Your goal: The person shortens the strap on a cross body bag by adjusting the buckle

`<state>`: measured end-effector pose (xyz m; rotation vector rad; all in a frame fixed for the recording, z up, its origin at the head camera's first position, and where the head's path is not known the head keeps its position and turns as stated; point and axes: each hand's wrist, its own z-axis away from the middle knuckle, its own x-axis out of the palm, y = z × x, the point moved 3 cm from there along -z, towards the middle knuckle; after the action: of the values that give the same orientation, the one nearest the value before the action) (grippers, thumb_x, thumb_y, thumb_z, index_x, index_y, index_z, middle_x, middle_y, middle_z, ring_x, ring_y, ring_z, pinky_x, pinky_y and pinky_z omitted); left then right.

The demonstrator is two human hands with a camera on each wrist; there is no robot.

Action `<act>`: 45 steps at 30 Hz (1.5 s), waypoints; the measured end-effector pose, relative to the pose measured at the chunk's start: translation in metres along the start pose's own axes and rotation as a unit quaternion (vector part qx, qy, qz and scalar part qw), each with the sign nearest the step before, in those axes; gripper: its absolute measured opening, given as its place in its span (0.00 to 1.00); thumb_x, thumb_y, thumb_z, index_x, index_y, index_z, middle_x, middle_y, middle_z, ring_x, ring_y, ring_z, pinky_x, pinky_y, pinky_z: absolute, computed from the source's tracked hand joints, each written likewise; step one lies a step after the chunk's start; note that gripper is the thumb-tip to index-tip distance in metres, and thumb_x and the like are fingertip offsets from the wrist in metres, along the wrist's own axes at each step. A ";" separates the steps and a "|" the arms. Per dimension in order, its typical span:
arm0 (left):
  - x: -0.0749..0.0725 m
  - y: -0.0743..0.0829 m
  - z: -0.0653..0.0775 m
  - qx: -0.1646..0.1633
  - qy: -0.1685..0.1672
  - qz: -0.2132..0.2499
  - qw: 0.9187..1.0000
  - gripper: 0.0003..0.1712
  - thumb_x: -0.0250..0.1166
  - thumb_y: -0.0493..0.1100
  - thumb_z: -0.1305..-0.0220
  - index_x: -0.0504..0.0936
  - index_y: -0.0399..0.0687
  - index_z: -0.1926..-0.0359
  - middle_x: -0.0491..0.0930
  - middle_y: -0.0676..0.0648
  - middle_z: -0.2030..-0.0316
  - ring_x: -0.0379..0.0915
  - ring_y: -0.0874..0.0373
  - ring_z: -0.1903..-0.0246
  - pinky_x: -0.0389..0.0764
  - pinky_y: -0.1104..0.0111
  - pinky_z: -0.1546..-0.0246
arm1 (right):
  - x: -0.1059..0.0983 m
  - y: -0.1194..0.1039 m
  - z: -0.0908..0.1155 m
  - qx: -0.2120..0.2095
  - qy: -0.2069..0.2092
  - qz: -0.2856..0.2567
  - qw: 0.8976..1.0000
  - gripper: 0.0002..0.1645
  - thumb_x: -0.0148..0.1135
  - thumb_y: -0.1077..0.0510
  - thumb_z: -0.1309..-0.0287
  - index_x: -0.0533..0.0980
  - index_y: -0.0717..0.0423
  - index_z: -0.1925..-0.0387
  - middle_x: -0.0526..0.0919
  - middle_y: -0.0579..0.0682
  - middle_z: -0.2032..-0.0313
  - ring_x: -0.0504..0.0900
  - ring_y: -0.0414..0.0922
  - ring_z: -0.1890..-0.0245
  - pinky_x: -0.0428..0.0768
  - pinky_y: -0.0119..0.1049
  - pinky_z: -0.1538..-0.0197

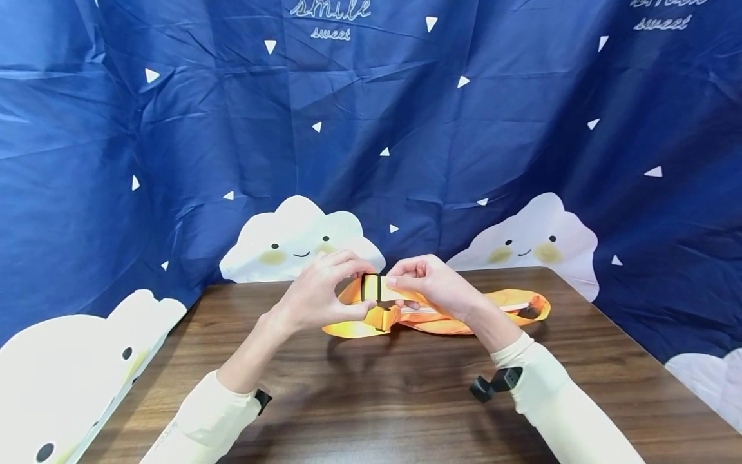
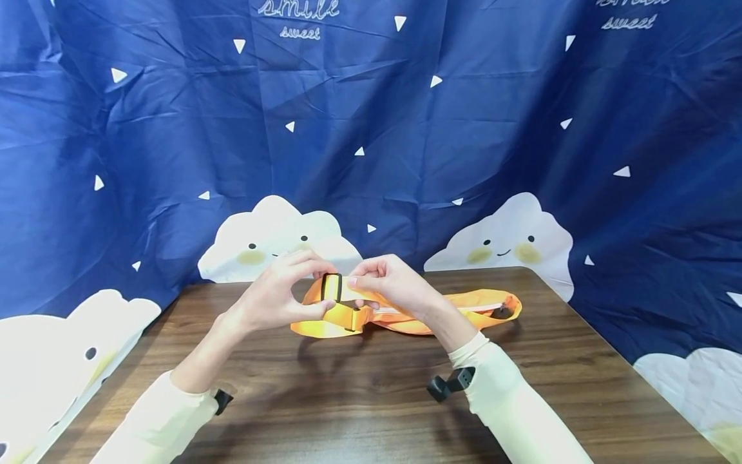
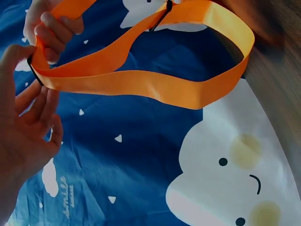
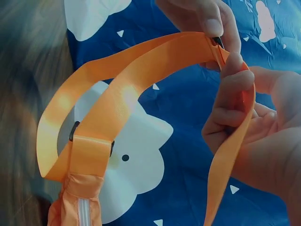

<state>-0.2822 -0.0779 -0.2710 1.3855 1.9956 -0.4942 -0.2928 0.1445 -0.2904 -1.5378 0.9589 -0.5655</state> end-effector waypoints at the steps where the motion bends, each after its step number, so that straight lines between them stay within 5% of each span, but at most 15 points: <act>1: 0.000 0.000 0.000 0.000 -0.001 0.001 1.000 0.24 0.75 0.55 0.47 0.85 0.53 0.50 0.80 0.59 0.53 0.74 0.63 0.53 0.71 0.61 0.54 | 0.001 0.001 0.000 -0.002 0.000 0.003 1.000 0.15 0.66 0.58 0.32 0.80 0.70 0.58 0.77 0.60 0.77 0.69 0.48 0.83 0.71 0.33 0.76; 10: 0.001 0.002 0.000 0.006 0.000 0.000 1.000 0.25 0.77 0.54 0.46 0.86 0.51 0.49 0.82 0.58 0.53 0.74 0.62 0.50 0.73 0.60 0.54 | 0.005 0.003 -0.001 -0.010 0.006 0.017 1.000 0.11 0.65 0.60 0.32 0.80 0.67 0.61 0.76 0.72 0.74 0.70 0.49 0.84 0.73 0.34 0.77; 22: -0.010 0.010 -0.005 0.016 0.014 -0.016 1.000 0.24 0.75 0.56 0.43 0.87 0.52 0.47 0.83 0.58 0.52 0.75 0.63 0.50 0.71 0.60 0.49 | 0.003 -0.003 0.000 -0.013 -0.014 -0.045 0.999 0.13 0.64 0.60 0.31 0.78 0.70 0.58 0.80 0.63 0.75 0.72 0.51 0.82 0.80 0.36 0.71; 32: -0.009 0.009 -0.003 0.007 0.016 0.005 1.000 0.23 0.74 0.55 0.42 0.84 0.56 0.47 0.79 0.62 0.55 0.74 0.62 0.60 0.68 0.62 0.55 | -0.002 -0.005 0.005 -0.012 0.002 -0.026 1.000 0.12 0.67 0.60 0.33 0.79 0.69 0.60 0.77 0.58 0.77 0.70 0.49 0.82 0.77 0.35 0.72; 45: -0.003 0.009 -0.004 0.014 0.020 0.016 1.000 0.21 0.76 0.54 0.43 0.85 0.55 0.50 0.80 0.62 0.61 0.74 0.62 0.61 0.70 0.63 0.57 | 0.001 0.001 -0.001 -0.031 -0.013 -0.015 0.999 0.11 0.65 0.62 0.32 0.79 0.69 0.60 0.79 0.60 0.76 0.68 0.51 0.83 0.76 0.35 0.74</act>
<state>-0.2743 -0.0739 -0.2653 1.4514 2.0023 -0.4855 -0.2929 0.1433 -0.2912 -1.6137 0.9430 -0.5401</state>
